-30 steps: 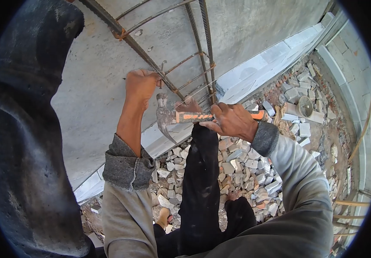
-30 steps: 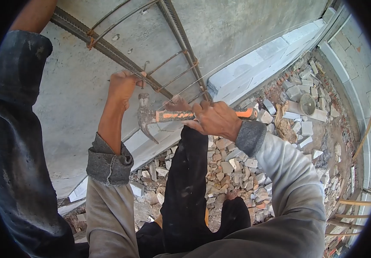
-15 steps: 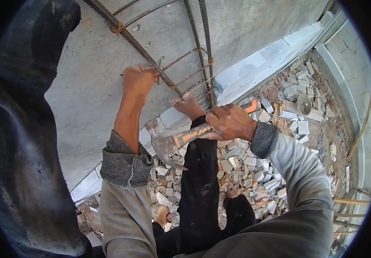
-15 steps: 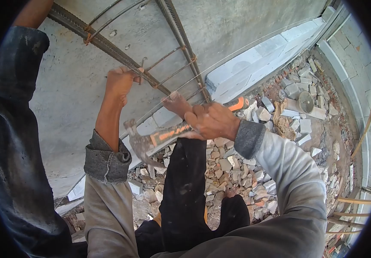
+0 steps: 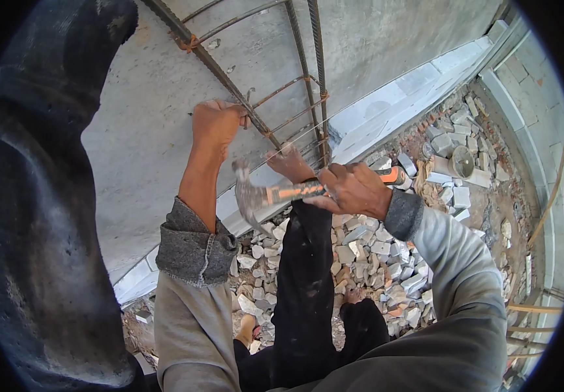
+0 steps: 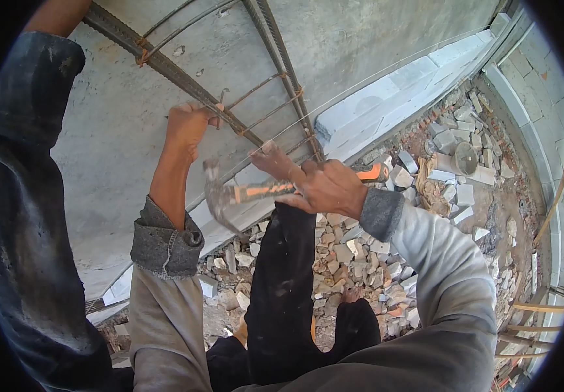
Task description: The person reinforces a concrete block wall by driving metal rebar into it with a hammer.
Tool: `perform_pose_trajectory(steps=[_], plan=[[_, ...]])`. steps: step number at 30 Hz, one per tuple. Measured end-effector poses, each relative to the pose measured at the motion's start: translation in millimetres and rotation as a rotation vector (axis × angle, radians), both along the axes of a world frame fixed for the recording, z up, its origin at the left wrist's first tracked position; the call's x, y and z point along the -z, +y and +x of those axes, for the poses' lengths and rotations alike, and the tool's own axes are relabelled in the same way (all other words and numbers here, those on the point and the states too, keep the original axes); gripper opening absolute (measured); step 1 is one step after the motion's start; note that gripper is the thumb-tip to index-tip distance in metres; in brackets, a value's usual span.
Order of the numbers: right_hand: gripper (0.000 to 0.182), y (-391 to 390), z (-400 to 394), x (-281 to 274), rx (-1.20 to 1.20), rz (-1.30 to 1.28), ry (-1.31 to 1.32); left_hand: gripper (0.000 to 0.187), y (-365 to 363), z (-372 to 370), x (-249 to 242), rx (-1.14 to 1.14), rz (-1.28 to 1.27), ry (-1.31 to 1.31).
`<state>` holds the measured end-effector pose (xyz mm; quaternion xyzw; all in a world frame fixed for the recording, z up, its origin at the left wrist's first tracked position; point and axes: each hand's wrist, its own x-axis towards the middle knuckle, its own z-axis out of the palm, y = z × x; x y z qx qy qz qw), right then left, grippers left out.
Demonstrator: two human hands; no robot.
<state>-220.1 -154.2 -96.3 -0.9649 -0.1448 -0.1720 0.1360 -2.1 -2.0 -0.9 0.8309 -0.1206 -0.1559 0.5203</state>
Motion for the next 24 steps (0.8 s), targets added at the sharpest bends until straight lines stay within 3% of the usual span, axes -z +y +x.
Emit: perform_pose_trajectory(steps=[3, 6, 10, 11, 14, 15, 18, 19, 24], plan=[[0.056, -5.3, -1.8, -12.9, -0.208, -0.037, -0.128, 0.008, 3.6, 6.4, 7.4, 0.042, -0.001, 0.046], [0.057, -16.4, 16.4, -16.8, 0.127, -0.084, 0.140, 0.009, 2.2, 2.1, -0.2, 0.012, 0.034, 0.055], [0.055, 1.7, -12.8, -21.2, -0.063, 0.033, 0.020, 0.010, -1.1, 0.3, -4.0, -0.008, 0.059, 0.020], [0.054, 0.0, -9.6, -14.0, -0.166, 0.006, -0.121, 0.011, 0.8, 2.6, 0.4, -0.003, 0.053, 0.021], [0.055, -12.0, 15.0, -21.9, 0.184, 0.018, 0.093, 0.015, 3.9, 11.4, 8.0, 0.033, 0.006, 0.075], [0.056, -13.2, 15.4, -18.9, 0.139, -0.079, 0.084, 0.015, 3.7, 6.3, 3.8, 0.022, 0.036, 0.074], [0.056, 1.1, -10.1, -15.2, 0.022, -0.014, 0.051, 0.015, 1.8, 3.3, -1.4, 0.003, 0.057, 0.055], [0.057, 0.4, -13.0, -15.5, -0.115, -0.015, -0.072, 0.015, 0.7, 10.3, 3.4, 0.015, 0.029, 0.046], [0.059, -14.9, 11.9, -9.4, 0.183, -0.020, 0.103, 0.012, 2.3, 6.6, 4.3, 0.007, 0.046, 0.060]])
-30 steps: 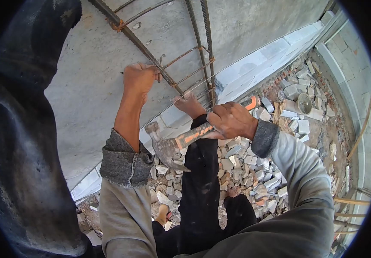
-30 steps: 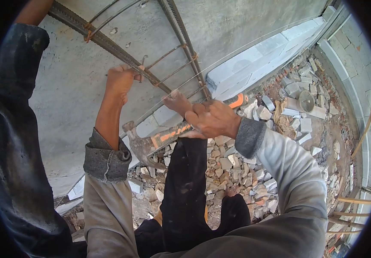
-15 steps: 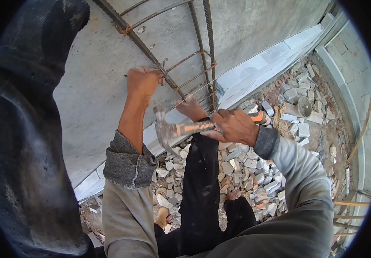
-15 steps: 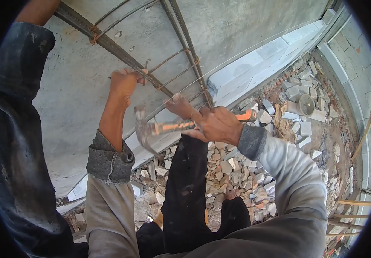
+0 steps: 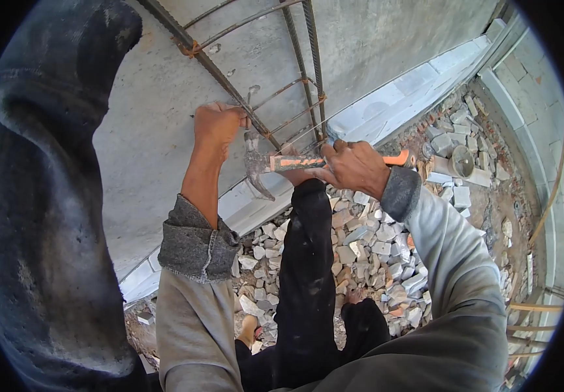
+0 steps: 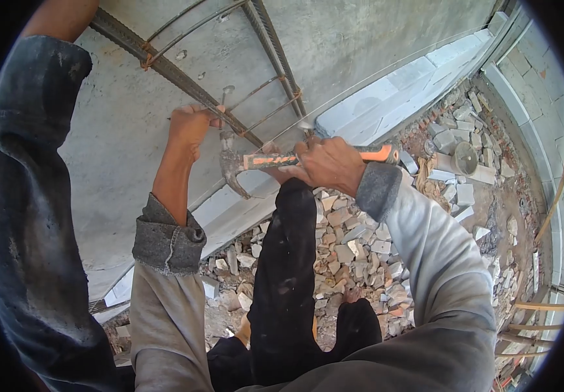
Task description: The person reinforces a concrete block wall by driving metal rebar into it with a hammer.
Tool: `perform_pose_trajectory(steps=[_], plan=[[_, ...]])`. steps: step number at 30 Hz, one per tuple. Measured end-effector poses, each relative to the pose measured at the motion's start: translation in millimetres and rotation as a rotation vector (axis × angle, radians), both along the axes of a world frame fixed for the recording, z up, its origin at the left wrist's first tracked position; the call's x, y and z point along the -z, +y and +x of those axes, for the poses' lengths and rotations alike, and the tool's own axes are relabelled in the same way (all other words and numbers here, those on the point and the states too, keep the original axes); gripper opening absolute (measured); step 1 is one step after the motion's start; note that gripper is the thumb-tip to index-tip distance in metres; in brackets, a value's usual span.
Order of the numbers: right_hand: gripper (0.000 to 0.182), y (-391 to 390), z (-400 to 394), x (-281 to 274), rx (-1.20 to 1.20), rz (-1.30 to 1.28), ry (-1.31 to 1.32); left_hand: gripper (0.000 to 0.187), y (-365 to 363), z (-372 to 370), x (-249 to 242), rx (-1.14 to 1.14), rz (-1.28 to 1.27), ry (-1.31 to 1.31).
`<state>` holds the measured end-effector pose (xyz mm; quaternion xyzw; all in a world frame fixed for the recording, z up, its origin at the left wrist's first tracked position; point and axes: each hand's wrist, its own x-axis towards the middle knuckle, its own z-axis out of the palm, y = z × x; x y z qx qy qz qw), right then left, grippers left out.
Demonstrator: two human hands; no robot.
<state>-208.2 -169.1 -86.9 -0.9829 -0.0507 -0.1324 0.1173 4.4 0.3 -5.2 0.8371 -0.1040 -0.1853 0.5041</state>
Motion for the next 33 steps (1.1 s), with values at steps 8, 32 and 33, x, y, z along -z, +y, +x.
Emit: perform_pose_trajectory(steps=[8, 32, 33], plan=[[0.062, 26.2, -33.8, -12.2, -0.182, 0.082, 0.073, 0.012, -0.2, -5.0, -8.9, 0.018, -0.043, 0.011], [0.063, 24.3, -37.9, 13.1, -0.102, 0.177, 0.087, 0.021, -2.9, -17.3, -10.3, 0.000, -0.037, 0.145], [0.063, 23.7, -37.2, 13.7, -0.101, 0.179, 0.095, 0.024, -2.4, -15.8, -8.9, -0.001, -0.032, 0.133]])
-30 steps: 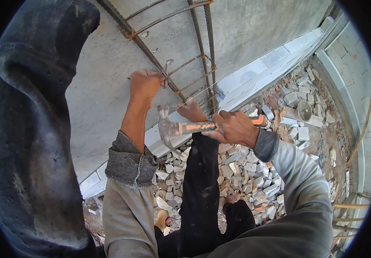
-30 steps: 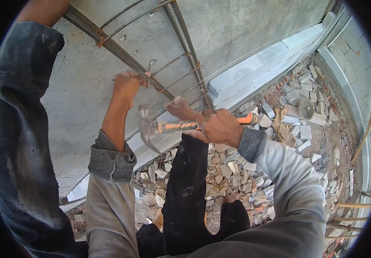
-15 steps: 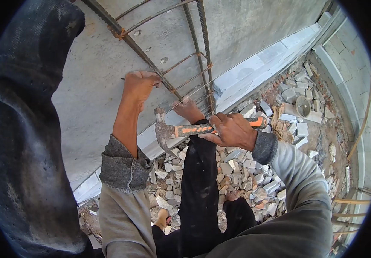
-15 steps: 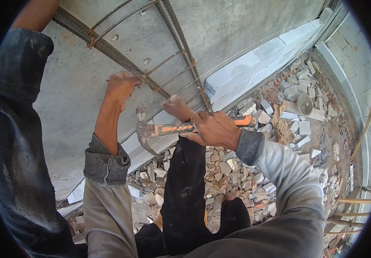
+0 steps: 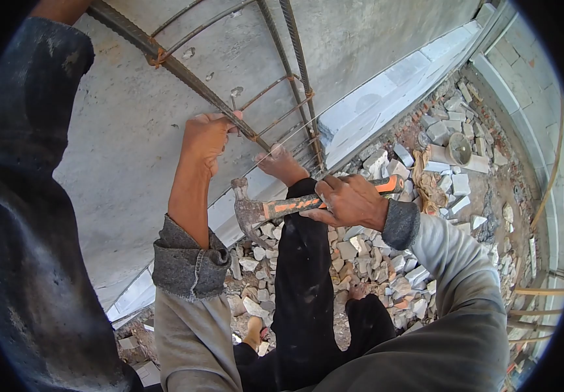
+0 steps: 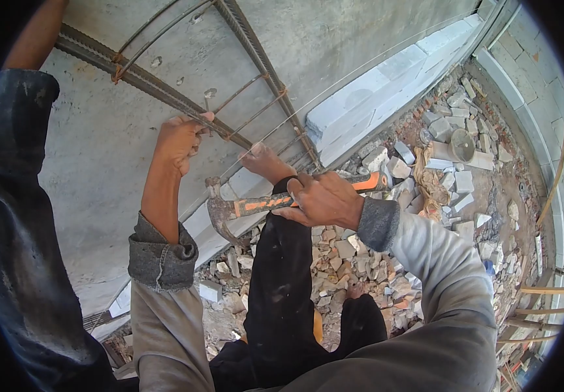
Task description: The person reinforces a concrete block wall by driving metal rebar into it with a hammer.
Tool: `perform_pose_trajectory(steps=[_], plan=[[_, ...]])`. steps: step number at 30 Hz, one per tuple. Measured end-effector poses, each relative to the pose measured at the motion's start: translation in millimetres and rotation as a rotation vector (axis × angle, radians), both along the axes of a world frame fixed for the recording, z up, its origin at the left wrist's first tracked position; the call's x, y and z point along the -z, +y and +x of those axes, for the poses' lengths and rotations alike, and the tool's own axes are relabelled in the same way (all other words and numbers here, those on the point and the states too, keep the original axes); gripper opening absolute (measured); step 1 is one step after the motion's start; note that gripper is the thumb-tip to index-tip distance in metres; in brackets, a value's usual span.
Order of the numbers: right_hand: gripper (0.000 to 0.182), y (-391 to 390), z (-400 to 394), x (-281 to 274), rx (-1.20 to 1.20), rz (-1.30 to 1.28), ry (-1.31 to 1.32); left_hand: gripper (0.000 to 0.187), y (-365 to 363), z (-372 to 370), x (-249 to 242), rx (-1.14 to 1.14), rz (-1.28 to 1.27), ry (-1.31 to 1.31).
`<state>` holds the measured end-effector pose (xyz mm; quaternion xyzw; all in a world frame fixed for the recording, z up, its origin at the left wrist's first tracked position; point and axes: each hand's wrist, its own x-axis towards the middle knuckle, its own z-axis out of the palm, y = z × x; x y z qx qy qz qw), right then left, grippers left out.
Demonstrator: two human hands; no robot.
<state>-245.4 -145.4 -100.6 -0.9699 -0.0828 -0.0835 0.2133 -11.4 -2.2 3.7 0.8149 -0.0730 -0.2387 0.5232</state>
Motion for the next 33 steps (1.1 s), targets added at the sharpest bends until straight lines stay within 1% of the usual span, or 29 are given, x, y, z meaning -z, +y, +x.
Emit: perform_pose_trajectory(steps=[2, 5, 8, 11, 12, 15, 19, 20, 23, 24, 27, 28, 31, 33], plan=[[0.062, 0.2, 0.6, -2.4, 0.004, -0.016, 0.007, 0.028, -0.5, 4.0, 5.7, 0.003, 0.008, -0.025], [0.062, -1.3, 1.2, -2.4, 0.003, -0.012, 0.014, 0.027, -0.2, 7.7, 15.8, -0.040, -0.025, -0.056], [0.063, -2.3, 2.5, -0.1, 0.000, -0.025, -0.007, 0.025, -3.0, 1.0, 14.9, -0.096, -0.107, 0.027], [0.063, -10.8, 10.3, 3.4, 0.011, -0.073, -0.047, 0.022, 0.5, 12.3, 15.5, -0.083, -0.144, 0.153], [0.063, -13.5, 14.0, 2.9, 0.016, -0.090, -0.063, 0.021, 1.0, 12.1, 15.2, -0.090, -0.138, 0.157], [0.063, -19.5, 20.6, -5.8, -0.012, -0.133, -0.100, 0.019, -0.1, 12.0, 10.9, -0.083, -0.132, 0.169], [0.062, -32.0, 30.7, -17.7, -0.162, -0.199, -0.194, 0.018, 0.3, 10.6, 3.6, -0.053, -0.128, 0.205], [0.060, -35.4, 37.9, -16.9, -0.111, -0.206, -0.236, 0.019, -0.1, 9.1, 2.5, -0.054, -0.126, 0.214], [0.059, -35.5, 43.8, -16.9, -0.004, -0.208, -0.182, 0.016, -2.4, 8.7, 0.6, -0.068, -0.039, 0.159], [0.059, -31.1, 37.9, -20.2, -0.065, -0.185, -0.155, 0.016, -2.1, 11.4, 1.1, -0.058, -0.054, 0.163], [0.060, -28.8, 32.0, -22.5, -0.255, -0.171, -0.363, 0.016, 0.7, 15.0, 5.8, -0.042, -0.057, 0.174], [0.060, -32.9, 34.1, -23.3, -0.284, -0.158, -0.361, 0.017, 0.7, 14.8, 5.1, -0.047, -0.038, 0.162], [0.060, -45.8, 52.6, -15.8, 0.018, -0.189, -0.092, 0.017, -1.0, 11.2, 0.2, -0.065, 0.012, 0.135], [0.059, -41.7, 43.9, -17.2, -0.016, -0.169, -0.108, 0.017, -2.7, 11.9, -2.4, -0.058, 0.012, 0.122]])
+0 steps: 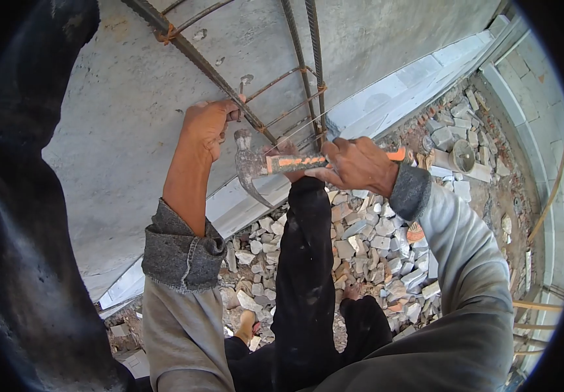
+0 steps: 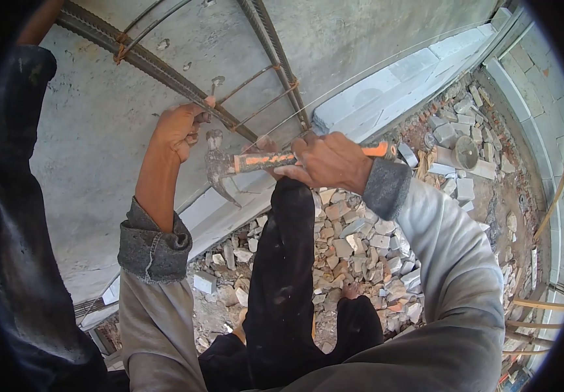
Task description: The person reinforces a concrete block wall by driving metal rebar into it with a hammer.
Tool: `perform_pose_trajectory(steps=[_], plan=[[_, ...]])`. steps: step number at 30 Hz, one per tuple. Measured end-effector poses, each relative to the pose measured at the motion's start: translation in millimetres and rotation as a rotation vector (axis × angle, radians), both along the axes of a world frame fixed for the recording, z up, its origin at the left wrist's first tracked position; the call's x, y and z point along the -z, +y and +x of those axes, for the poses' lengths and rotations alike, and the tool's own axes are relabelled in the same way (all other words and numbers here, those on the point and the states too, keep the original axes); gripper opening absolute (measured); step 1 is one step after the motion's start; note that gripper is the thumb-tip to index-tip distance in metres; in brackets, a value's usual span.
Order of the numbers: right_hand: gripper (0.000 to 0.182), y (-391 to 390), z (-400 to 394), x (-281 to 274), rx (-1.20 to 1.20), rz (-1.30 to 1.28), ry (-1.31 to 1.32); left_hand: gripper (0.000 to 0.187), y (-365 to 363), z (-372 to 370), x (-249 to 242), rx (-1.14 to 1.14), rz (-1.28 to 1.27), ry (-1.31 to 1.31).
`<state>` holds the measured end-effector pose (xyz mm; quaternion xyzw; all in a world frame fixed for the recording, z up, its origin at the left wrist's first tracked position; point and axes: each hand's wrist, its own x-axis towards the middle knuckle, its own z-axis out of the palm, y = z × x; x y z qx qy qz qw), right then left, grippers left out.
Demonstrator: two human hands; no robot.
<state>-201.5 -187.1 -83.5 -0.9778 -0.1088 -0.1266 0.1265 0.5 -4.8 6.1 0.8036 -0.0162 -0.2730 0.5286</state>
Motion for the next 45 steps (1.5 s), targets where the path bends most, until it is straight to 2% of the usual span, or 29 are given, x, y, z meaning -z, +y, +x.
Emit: perform_pose_trajectory(steps=[2, 3, 6, 10, 15, 18, 19, 23, 31, 40, 43, 45], plan=[[0.059, 10.7, -15.4, 0.6, -0.048, 0.021, -0.001, 0.016, 3.6, 0.1, 4.5, 0.016, -0.020, 0.005], [0.060, 15.7, -19.6, 3.2, -0.071, -0.063, -0.052, 0.016, 3.3, 1.7, 4.7, 0.003, -0.010, -0.005], [0.061, 16.5, -18.8, 1.0, -0.240, -0.039, -0.169, 0.014, 0.1, 2.7, 5.5, 0.002, 0.037, -0.029], [0.059, 12.9, -0.5, 3.1, 0.047, -0.041, 0.019, 0.011, 2.2, 0.6, 7.0, 0.011, 0.038, -0.046], [0.055, 18.2, -16.4, 11.8, -0.292, 0.021, -0.273, 0.014, 6.2, 7.2, 13.0, 0.018, 0.004, -0.045], [0.057, 5.2, 6.1, 7.3, 0.070, 0.041, -0.066, 0.018, 2.2, 2.3, 5.0, 0.034, 0.024, -0.050], [0.059, 6.0, 6.3, 0.7, 0.015, -0.069, 0.007, 0.018, 2.9, 0.9, 6.0, 0.040, 0.019, -0.048], [0.062, 21.7, -23.6, 11.8, -0.063, -0.013, 0.005, 0.014, 4.6, 0.9, 6.3, 0.018, -0.033, -0.061], [0.063, 20.5, -4.7, 6.4, 0.103, 0.066, -0.043, 0.012, 14.6, 2.9, 1.5, 0.101, -0.005, -0.111], [0.059, 18.0, -13.8, -0.4, -0.124, -0.079, -0.086, 0.011, 8.3, 0.3, 0.7, 0.020, 0.021, -0.107], [0.057, 9.7, 3.0, -2.3, 0.098, 0.007, 0.031, 0.011, 7.9, -0.8, 0.8, 0.010, 0.047, -0.135], [0.057, 17.5, -3.7, 2.5, 0.051, 0.002, -0.028, 0.012, 5.8, -1.1, -2.4, -0.001, 0.035, -0.168]])
